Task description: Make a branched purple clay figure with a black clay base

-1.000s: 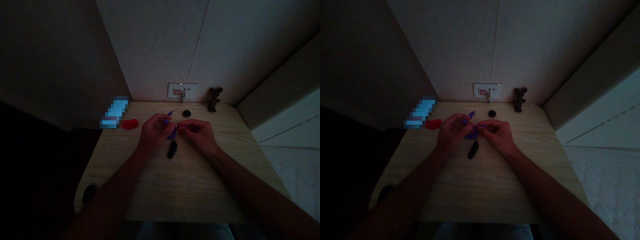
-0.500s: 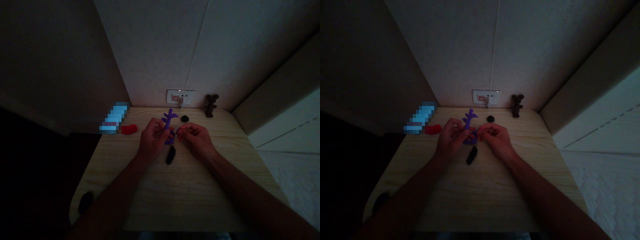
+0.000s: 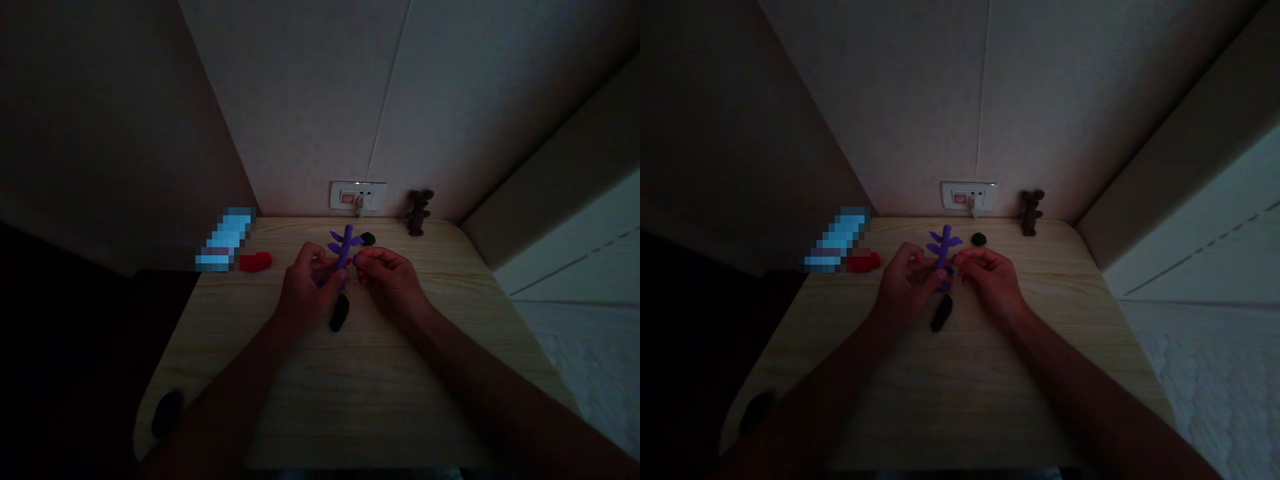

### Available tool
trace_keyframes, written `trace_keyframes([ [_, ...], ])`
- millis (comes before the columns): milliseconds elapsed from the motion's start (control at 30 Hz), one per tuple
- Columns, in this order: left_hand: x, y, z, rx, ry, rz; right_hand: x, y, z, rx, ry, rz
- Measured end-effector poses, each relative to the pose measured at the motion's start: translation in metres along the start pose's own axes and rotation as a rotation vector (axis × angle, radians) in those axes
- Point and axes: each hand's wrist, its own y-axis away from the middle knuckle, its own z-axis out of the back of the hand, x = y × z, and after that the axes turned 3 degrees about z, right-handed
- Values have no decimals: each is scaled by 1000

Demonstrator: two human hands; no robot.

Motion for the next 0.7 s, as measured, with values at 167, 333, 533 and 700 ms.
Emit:
trace_keyframes([
  [167,2,0,0,30,30,18,-3,-1,2,-67,86,59],
  [333,3,0,0,56,9,34,-5,0,1,-85,123,98],
  [533,3,1,0,51,-13,43,-2,1,-1,-72,76,52],
  [700,1,-1,0,24,68,70,2,1,-2,-53,-49,-36],
])
